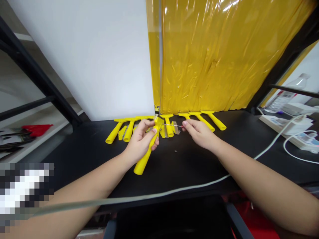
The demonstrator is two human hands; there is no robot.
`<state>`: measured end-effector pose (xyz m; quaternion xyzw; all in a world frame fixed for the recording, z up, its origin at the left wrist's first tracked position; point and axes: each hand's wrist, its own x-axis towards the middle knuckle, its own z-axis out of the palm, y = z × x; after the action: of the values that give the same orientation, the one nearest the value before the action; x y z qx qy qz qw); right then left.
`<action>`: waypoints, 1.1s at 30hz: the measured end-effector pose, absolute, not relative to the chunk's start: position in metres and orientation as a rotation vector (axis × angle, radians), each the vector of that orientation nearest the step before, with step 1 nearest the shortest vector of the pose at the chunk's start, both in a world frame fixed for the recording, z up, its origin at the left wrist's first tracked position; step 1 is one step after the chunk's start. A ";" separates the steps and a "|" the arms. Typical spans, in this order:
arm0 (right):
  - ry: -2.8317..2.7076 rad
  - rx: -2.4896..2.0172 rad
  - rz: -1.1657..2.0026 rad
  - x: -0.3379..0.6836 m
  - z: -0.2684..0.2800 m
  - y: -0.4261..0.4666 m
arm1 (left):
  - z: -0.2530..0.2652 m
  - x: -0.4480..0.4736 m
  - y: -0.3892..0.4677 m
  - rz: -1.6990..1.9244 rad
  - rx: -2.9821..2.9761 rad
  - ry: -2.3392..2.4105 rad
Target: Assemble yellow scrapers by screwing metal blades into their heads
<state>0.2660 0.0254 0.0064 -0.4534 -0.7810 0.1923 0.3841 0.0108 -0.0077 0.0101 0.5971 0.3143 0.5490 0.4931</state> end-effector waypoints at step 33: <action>-1.780 -0.904 1.654 0.264 0.018 0.019 | 0.008 0.001 -0.004 1.313 1.658 0.507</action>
<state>0.2638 0.0191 0.0183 -0.3355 -0.6609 0.6140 0.2713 0.0008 -0.0037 0.0082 0.6749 0.2066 0.5346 0.4649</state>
